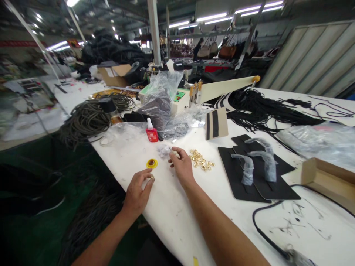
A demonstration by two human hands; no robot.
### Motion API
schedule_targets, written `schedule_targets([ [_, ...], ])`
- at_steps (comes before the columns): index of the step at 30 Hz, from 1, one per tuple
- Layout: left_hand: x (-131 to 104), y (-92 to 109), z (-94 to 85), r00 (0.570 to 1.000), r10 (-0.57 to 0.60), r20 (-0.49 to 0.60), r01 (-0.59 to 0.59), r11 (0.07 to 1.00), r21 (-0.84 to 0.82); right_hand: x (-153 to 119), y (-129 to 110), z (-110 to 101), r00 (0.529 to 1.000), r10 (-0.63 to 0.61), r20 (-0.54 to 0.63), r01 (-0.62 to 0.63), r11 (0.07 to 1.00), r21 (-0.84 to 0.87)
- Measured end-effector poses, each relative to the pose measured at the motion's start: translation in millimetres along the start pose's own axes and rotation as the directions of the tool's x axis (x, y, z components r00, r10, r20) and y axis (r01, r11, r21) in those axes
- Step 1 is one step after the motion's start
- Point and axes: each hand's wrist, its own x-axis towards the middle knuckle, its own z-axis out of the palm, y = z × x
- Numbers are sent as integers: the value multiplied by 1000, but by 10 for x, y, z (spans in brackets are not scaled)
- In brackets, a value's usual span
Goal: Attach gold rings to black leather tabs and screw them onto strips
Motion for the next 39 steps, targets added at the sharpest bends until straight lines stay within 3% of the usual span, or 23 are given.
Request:
schedule_targets([
  [6,181,211,-138,998,-50,30,54,987,-152,81,-288,6,998,-36,44,30,993,118],
  [10,460,345,-220,980,-168,106,195,909,-369,-104,-427,23,998,-36,60,28,990,135],
  [16,642,403,-173,940,-171,296,304,817,-490,-402,-426,-107,985,-37,168,27,998,64],
  [21,673,334,-125,960,-197,199,270,841,-469,-565,-378,-299,990,-11,139,8,1000,24],
  [26,921,160,-251,982,-184,53,191,936,-297,-686,-275,-421,997,32,75,-41,991,124],
  [33,1245,-152,-352,962,-269,-33,262,955,-142,-651,-184,-481,994,69,89,-88,970,226],
  [36,1251,-224,-351,944,-326,-41,319,939,-132,-615,-131,-520,991,112,74,-130,939,319],
  [39,1071,-86,-328,940,-340,-37,329,929,-166,-604,-109,-543,987,137,84,-159,905,394],
])
